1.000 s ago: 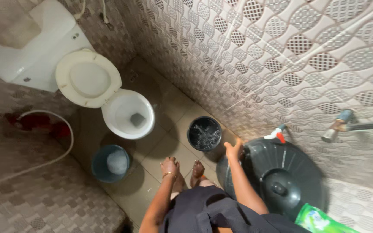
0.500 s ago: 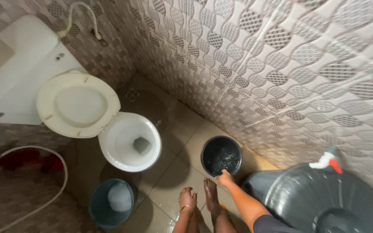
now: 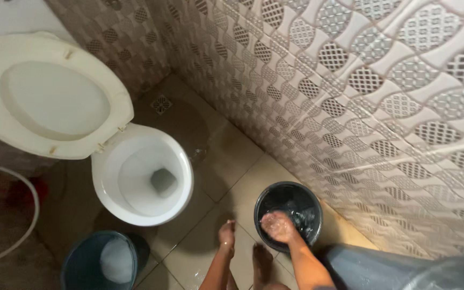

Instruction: The person cleans a toilet by applying soapy water with a red cloth, scrubbing the exterior and lid, and then rinsing the entire area with water using a plastic scoop and a hose.

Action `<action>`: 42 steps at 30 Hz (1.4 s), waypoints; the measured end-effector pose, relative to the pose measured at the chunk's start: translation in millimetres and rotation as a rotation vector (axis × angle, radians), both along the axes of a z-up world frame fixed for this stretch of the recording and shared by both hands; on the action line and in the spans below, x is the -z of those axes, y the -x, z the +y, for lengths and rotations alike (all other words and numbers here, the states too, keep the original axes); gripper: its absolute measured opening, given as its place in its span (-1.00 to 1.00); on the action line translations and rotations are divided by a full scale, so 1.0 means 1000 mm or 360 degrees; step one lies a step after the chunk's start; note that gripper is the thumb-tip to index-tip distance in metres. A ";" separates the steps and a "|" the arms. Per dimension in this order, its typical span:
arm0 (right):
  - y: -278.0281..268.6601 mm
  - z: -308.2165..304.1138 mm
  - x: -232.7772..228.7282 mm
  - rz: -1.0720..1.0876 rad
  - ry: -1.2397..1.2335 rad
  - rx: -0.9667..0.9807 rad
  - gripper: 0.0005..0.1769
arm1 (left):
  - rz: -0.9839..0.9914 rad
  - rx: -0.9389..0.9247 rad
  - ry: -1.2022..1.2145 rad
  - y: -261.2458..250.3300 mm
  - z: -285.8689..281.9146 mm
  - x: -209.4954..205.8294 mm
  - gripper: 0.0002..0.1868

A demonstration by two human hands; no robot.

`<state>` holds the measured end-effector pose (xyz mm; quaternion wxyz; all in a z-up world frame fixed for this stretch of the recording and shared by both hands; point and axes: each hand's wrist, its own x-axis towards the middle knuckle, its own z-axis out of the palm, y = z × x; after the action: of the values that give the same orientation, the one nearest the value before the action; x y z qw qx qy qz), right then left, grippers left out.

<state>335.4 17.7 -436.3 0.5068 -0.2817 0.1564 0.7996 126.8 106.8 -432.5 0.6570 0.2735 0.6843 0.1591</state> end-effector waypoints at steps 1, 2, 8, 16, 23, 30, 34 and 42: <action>0.004 0.006 -0.010 -0.0008 -0.0085 -0.0069 -0.58 | -0.0053 -0.0006 0.0062 -0.009 0.007 0.007 -0.53; 0.008 0.010 -0.017 -0.0017 -0.0169 -0.0154 -0.59 | -0.0104 0.0009 0.0112 -0.020 0.011 0.014 -0.54; 0.035 0.003 -0.005 -0.2223 0.0104 -0.0550 -0.71 | -0.0378 0.0076 0.0183 -0.060 0.018 0.050 -0.62; 0.045 -0.034 0.000 -0.2686 0.0029 -0.1225 -0.73 | 0.0267 0.0328 0.0131 -0.024 -0.019 -0.057 -0.64; -0.004 -0.004 -0.086 -0.1866 0.0595 -0.0481 -0.80 | 0.0169 0.0388 0.0159 -0.007 -0.068 -0.083 -0.51; 0.004 0.020 -0.174 -0.2320 0.0372 -0.1116 -0.52 | -0.0156 0.0555 0.0257 0.003 -0.104 -0.063 -0.39; 0.011 0.026 -0.222 -0.2469 0.0155 -0.1495 -0.39 | -0.0096 0.0590 0.0318 0.031 -0.126 -0.037 -0.32; 0.057 0.043 -0.322 -0.2116 -0.0697 -0.1555 -0.49 | 0.0696 0.0197 0.0383 0.057 -0.124 -0.094 -0.16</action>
<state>278.7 60.5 -114.3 0.1345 -0.6239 -0.4708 0.6091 69.9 -17.4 -338.7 0.5298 0.2627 0.8060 -0.0269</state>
